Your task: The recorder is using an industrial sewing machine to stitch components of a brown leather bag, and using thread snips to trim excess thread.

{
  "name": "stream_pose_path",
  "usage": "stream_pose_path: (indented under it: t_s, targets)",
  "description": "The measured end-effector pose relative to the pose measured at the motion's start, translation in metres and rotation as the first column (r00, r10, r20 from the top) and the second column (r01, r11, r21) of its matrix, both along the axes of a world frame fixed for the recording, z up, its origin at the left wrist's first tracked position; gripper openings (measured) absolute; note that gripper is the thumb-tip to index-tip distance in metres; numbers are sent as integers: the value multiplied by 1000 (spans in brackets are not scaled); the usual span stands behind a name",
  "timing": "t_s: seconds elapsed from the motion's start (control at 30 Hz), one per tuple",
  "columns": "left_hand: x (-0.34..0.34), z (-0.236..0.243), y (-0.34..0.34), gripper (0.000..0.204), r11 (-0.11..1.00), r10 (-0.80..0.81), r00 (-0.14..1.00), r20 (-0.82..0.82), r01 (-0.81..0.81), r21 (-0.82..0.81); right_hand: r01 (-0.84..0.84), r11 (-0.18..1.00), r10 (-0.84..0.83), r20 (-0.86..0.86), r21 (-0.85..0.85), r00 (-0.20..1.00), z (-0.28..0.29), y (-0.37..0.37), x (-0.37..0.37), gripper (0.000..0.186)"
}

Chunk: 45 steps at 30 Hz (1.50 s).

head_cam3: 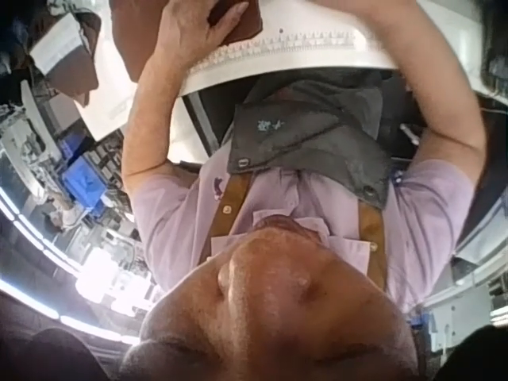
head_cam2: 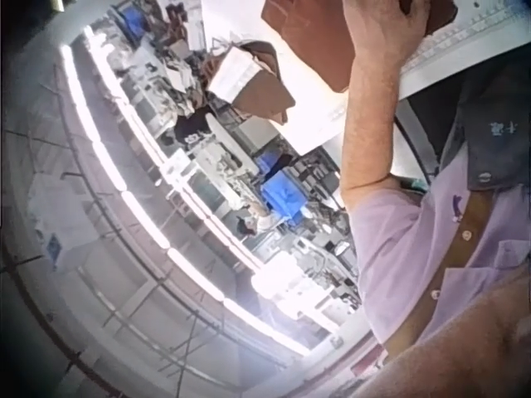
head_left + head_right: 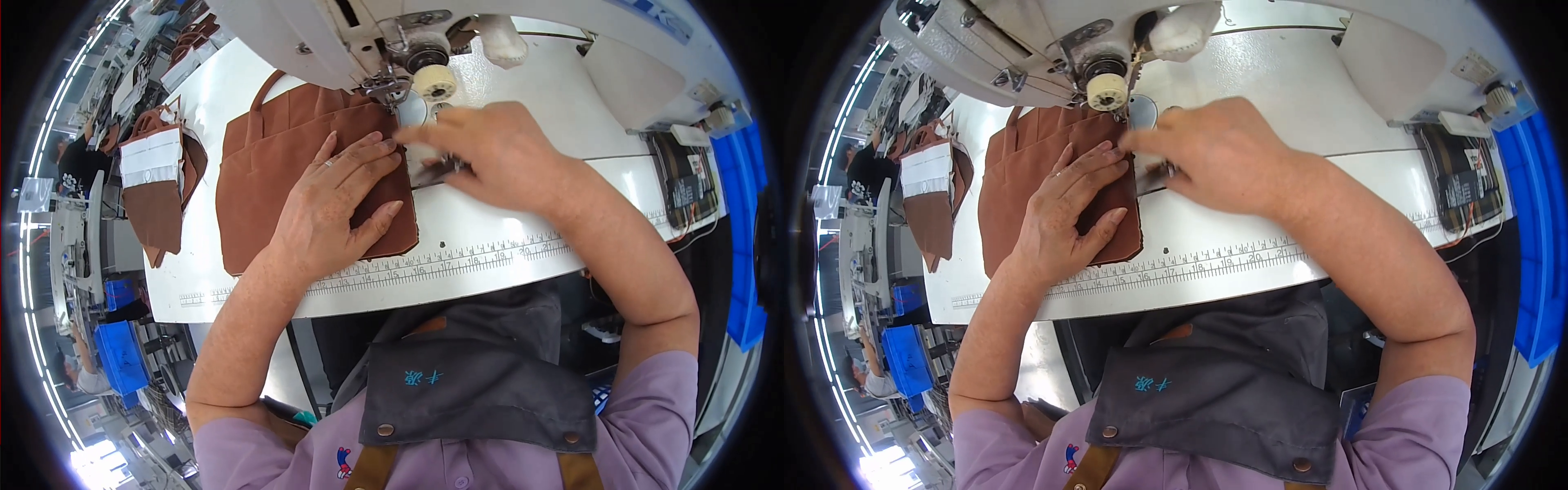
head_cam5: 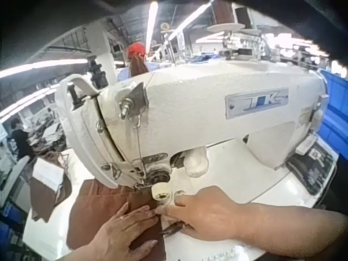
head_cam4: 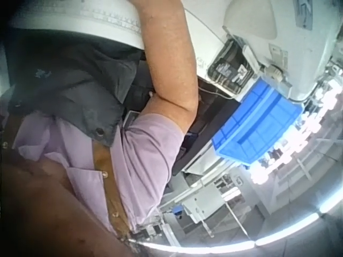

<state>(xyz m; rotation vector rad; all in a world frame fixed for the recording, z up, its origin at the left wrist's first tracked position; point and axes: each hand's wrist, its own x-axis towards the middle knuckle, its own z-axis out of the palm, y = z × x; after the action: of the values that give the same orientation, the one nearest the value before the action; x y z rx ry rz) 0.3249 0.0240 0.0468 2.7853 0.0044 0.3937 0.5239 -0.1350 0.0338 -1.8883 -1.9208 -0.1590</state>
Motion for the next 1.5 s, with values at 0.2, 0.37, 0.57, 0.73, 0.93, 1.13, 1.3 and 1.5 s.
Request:
stream_pose_path:
  t_s: [0.2, 0.37, 0.57, 0.73, 0.93, 1.13, 1.3, 1.5]
  targets:
    - [0, -3, 0, 45, 1000, -7, 1000, 17, 7, 17, -49, 998, 53, 118, -35, 992, 4, 3, -2, 36]
    - [1, -6, 3, 44, 1000, -31, 999, 45, 31, 1, -53, 999, 51, 176, 4, 983, 7, 4, -4, 36]
    - [8, -10, 12, 42, 999, -27, 996, 88, 24, 37, -2, 1000, 5, 208, -12, 978, 7, 9, -5, 37]
    - [15, -14, 22, 37, 996, -39, 990, 136, 27, 90, 49, 999, -41, 253, -24, 967, 7, 13, -6, 39]
    - [22, -14, 29, 39, 999, -27, 990, 136, 21, 47, 144, 986, -119, 261, -79, 958, 6, 16, -5, 41]
    - [29, -12, 33, 37, 998, -25, 988, 150, 16, 58, 121, 992, -113, 207, -28, 972, -1, 13, 5, 55]
    - [25, -2, 36, 38, 997, -79, 986, 146, 74, 35, 69, 998, -70, 117, 13, 991, 1, 12, 14, 34]
    - [4, -1, 22, 27, 974, -210, 974, 89, 216, -71, 11, 992, -31, 164, 125, 986, -1, 10, 18, 26]
